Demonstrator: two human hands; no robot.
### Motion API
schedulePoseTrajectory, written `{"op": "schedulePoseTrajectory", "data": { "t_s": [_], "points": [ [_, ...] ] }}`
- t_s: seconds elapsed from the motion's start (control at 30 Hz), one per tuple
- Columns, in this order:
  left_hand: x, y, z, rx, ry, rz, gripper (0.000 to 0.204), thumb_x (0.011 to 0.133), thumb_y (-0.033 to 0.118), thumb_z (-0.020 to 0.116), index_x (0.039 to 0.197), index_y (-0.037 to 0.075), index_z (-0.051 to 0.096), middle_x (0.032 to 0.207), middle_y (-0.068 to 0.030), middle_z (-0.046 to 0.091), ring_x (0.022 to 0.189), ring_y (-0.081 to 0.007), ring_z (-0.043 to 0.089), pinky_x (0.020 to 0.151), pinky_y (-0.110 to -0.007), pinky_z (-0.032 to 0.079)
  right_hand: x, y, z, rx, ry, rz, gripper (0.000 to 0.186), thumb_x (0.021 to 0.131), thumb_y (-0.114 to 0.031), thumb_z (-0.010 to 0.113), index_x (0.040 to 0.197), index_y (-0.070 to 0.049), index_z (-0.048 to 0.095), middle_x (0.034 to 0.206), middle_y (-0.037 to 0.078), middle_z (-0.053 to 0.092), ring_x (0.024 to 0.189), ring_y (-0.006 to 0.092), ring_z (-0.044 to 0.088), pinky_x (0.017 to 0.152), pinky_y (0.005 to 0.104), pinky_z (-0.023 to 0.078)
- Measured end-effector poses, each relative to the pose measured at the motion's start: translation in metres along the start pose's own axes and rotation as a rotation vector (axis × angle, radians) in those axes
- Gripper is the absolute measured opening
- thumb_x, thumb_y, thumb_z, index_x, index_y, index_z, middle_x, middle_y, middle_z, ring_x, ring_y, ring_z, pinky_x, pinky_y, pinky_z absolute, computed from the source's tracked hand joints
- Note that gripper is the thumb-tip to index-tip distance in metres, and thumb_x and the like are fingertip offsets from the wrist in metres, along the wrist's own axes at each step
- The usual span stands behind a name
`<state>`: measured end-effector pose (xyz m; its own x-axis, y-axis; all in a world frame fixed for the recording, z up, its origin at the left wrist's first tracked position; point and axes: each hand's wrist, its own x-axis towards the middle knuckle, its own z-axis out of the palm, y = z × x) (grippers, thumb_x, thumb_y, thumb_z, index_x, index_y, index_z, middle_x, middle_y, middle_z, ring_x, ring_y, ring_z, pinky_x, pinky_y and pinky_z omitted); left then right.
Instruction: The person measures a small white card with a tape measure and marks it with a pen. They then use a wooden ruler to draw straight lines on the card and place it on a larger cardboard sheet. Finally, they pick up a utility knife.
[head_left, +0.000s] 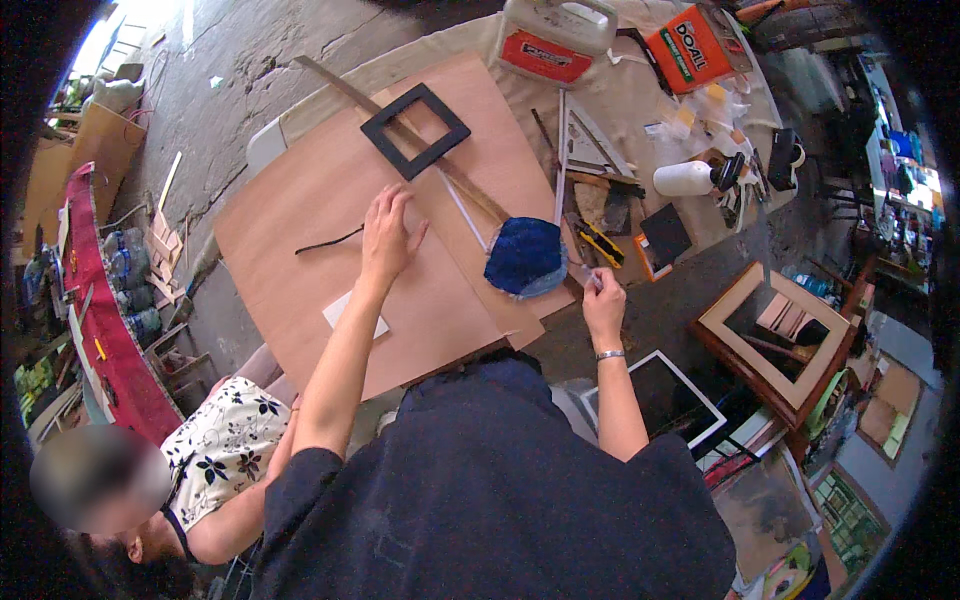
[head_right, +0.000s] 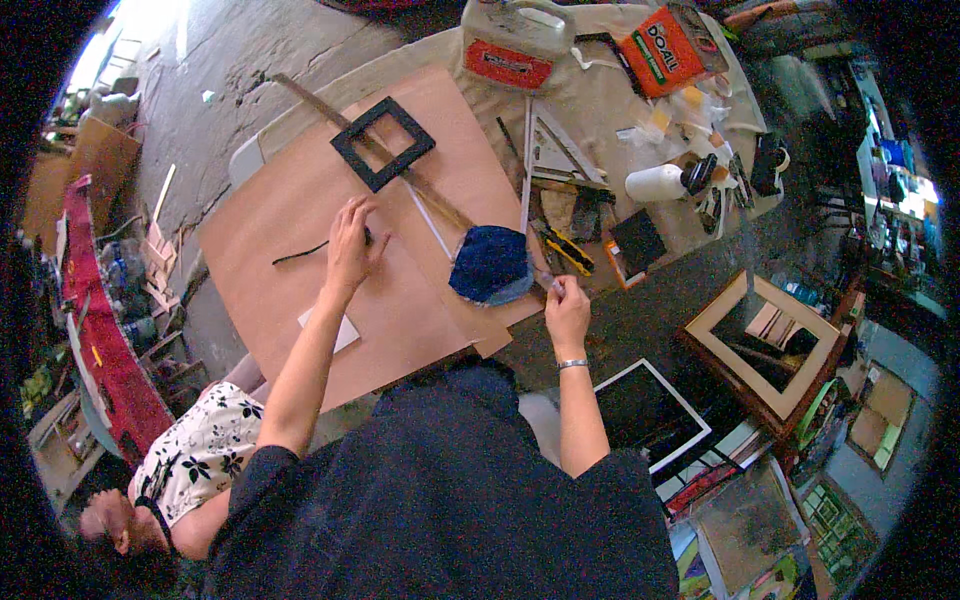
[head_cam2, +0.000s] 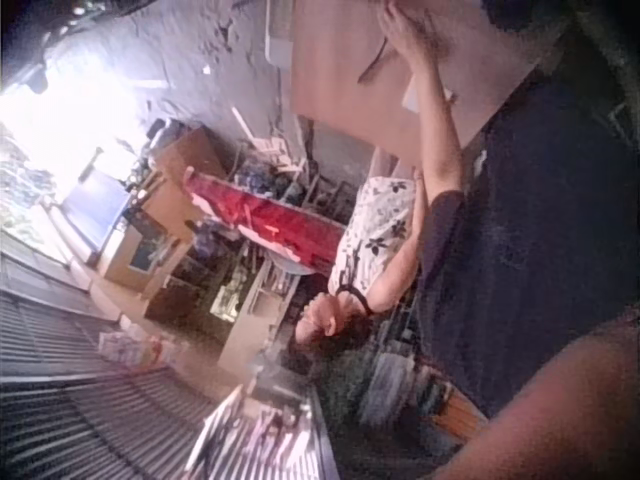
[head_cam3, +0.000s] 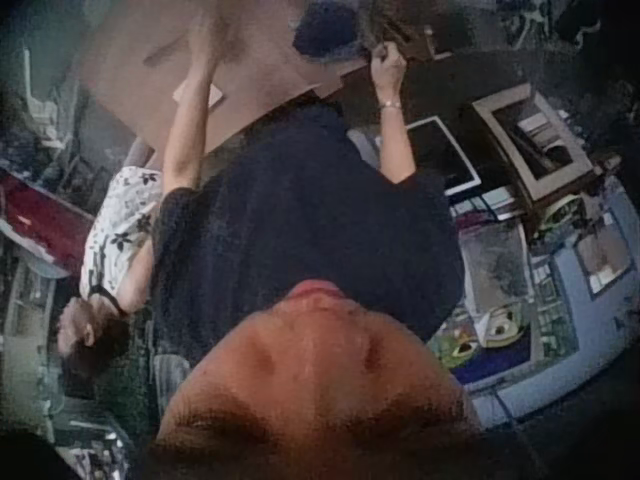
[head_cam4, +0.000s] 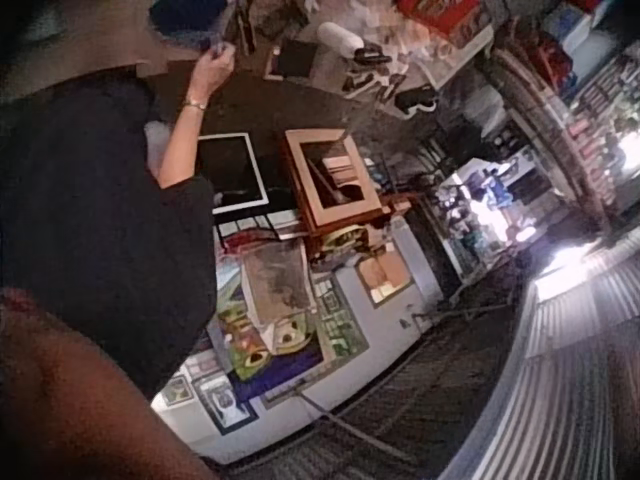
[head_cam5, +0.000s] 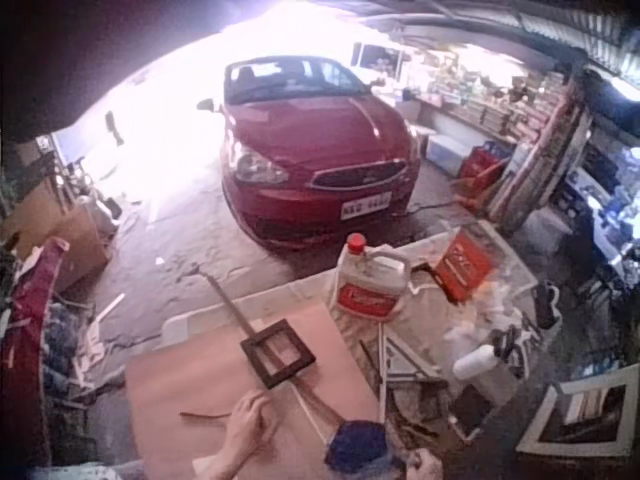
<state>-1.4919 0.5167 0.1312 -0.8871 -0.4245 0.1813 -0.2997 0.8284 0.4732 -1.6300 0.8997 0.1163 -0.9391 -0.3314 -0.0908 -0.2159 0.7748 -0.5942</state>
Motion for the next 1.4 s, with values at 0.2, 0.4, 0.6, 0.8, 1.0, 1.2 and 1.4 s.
{"op": "schedulePoseTrajectory", "data": {
  "t_s": [0.2, 0.4, 0.6, 0.8, 1.0, 1.2, 1.4],
  "points": [
    [0.093, -0.028, 0.056, 0.173, -0.066, -0.005, 0.058, 0.081, 0.022, 0.077, 0.132, 0.005, 0.055, 0.135, -0.0157, 0.057, 0.128, -0.0348, 0.053, 0.109, -0.048, 0.042, 0.11, -0.03, -0.029, 0.074, 0.188, -0.172, 0.014, 0.097, -0.016, 0.062, 0.102, -0.003, 0.065, 0.09, 0.02, 0.07, 0.085, 0.0439, 0.066, 0.072, 0.049, 0.052],
    [0.123, -0.022, 0.081, 0.362, -0.184, -0.113, 0.047, 0.084, 0.02, 0.075, 0.127, 0.008, 0.06, 0.116, -0.0114, 0.064, 0.115, -0.0295, 0.059, 0.095, -0.043, 0.045, 0.139, -0.026, -0.029, 0.069, 0.068, -0.187, 0.014, 0.097, -0.02, 0.063, 0.1, -0.006, 0.066, 0.091, 0.02, 0.07, 0.084, 0.0427, 0.067, 0.071, 0.0489, 0.052],
    [0.124, -0.028, 0.082, 0.387, -0.139, -0.069, 0.039, 0.084, 0.017, 0.075, 0.12, 0.01, 0.063, 0.11, -0.0077, 0.064, 0.108, -0.0277, 0.061, 0.091, -0.042, 0.045, 0.092, -0.019, -0.004, 0.109, -0.06, -0.028, 0.012, 0.09, -0.013, 0.068, 0.1, -0.005, 0.066, 0.091, 0.02, 0.07, 0.088, 0.043, 0.067, 0.072, 0.0482, 0.052],
    [0.135, 0.009, 0.088, 0.301, -0.112, 0.007, 0.041, 0.082, 0.012, 0.074, 0.122, 0.009, 0.063, 0.11, -0.0086, 0.064, 0.109, -0.0277, 0.06, 0.094, -0.042, 0.044, 0.052, 0.001, 0.006, 0.049, -0.134, 0.018, 0.013, 0.09, -0.014, 0.067, 0.101, -0.007, 0.065, 0.098, 0.016, 0.068, 0.088, 0.042, 0.066, 0.074, 0.0489, 0.052],
    [0.15, 0.041, 0.12, 0.276, -0.116, 0.053, 0.041, 0.08, 0.01, 0.073, 0.121, 0.009, 0.064, 0.111, -0.0093, 0.064, 0.111, -0.0282, 0.06, 0.095, -0.042, 0.044, 0.01, 0.024, 0.012, -0.21, -0.243, 0.081, 0.03, 0.088, -0.022, 0.071, 0.113, -0.01, 0.058, 0.106, 0.014, 0.059, 0.084, 0.041, 0.067, 0.07, 0.0511, 0.054],
    [0.16, 0.029, 0.155, 0.287, -0.081, 0.106, 0.033, 0.082, 0.011, 0.067, 0.115, 0.007, 0.064, 0.113, -0.0121, 0.065, 0.112, -0.0305, 0.06, 0.093, -0.044, 0.046, -0.016, 0.041, 0.016, -0.326, -0.315, -0.046, 0.049, 0.083, -0.025, 0.076, 0.123, -0.007, 0.051, 0.118, 0.016, 0.055, 0.08, 0.0412, 0.067, 0.068, 0.0497, 0.056],
    [0.162, 0.036, 0.168, 0.345, -0.169, 0.063, 0.033, 0.081, 0.018, 0.068, 0.113, 0.01, 0.065, 0.109, -0.0104, 0.064, 0.111, -0.0279, 0.06, 0.095, -0.043, 0.044, -0.011, 0.043, 0.025, -0.355, -0.328, -0.014, 0.048, 0.084, -0.021, 0.075, 0.124, -0.008, 0.051, 0.118, 0.016, 0.056, 0.088, 0.0421, 0.067, 0.074, 0.0515, 0.055]
  ]
}}
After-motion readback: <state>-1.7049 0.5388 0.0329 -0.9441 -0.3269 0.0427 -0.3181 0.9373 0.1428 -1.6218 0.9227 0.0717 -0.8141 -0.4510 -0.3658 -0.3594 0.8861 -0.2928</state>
